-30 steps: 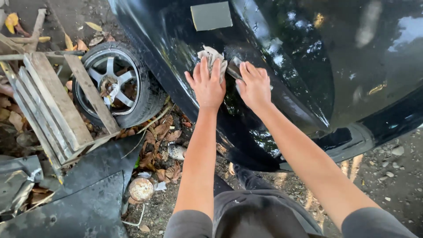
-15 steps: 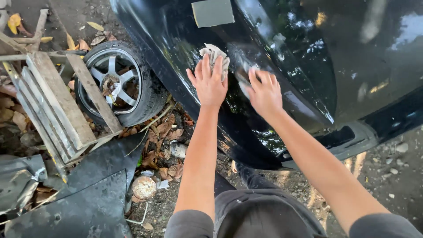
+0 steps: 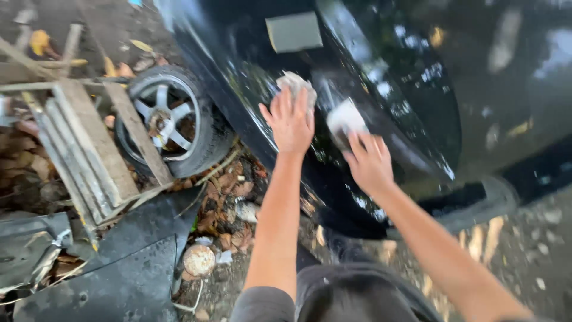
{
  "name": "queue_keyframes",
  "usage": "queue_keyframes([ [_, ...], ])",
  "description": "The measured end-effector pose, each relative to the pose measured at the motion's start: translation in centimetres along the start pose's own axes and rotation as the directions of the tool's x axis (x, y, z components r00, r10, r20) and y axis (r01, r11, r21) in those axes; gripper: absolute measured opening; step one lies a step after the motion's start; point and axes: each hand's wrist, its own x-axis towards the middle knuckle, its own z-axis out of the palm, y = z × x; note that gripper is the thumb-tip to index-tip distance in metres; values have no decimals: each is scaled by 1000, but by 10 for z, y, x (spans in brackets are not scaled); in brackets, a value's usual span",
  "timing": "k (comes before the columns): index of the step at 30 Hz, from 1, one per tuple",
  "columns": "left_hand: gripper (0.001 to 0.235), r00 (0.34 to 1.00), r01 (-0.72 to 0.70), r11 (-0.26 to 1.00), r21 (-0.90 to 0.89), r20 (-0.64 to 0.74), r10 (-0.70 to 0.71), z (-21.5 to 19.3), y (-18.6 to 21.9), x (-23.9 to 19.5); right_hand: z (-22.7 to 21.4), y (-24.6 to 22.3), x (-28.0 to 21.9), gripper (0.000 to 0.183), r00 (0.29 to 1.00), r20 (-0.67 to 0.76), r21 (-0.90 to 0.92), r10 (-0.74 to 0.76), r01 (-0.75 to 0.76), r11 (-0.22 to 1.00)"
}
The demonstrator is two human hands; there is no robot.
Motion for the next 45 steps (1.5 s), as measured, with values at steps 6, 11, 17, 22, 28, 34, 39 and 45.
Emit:
queue_keyframes([
  [6, 58, 1000, -1, 1000, -27, -13, 1, 15, -6, 2, 28, 8, 39, 54, 995, -32, -69, 99, -101, 992],
  [11, 58, 1000, 16, 997, -82, -6, -16, 7, -8, 2, 16, 0, 56, 55, 988, 71, -63, 139, -134, 989],
  [17, 58, 996, 52, 998, -45, 73, -48, 11, -2, 4, 34, 10, -12, 60, 996, 18, -167, 82, -78, 983],
  [22, 57, 1000, 23, 998, -50, 14, -23, 14, -3, 6, 28, 8, 73, 54, 989, 33, -32, 141, -140, 990],
  [28, 60, 998, 48, 997, -54, 53, -45, 3, 2, 7, 21, 6, -16, 55, 989, 18, -62, 148, -147, 987],
  [34, 62, 997, 52, 997, -55, 52, -49, 9, 2, 0, 21, -2, 61, 54, 983, 23, -40, 183, -182, 982],
  [39, 60, 997, 56, 997, -62, 52, -52, 9, -1, 2, 2, -3, -2, 56, 988, 66, -40, 142, -140, 989],
  [45, 57, 998, 46, 999, -27, 30, -46, 7, 6, 8, 18, 5, 28, 52, 996, -56, -83, 68, -73, 994],
])
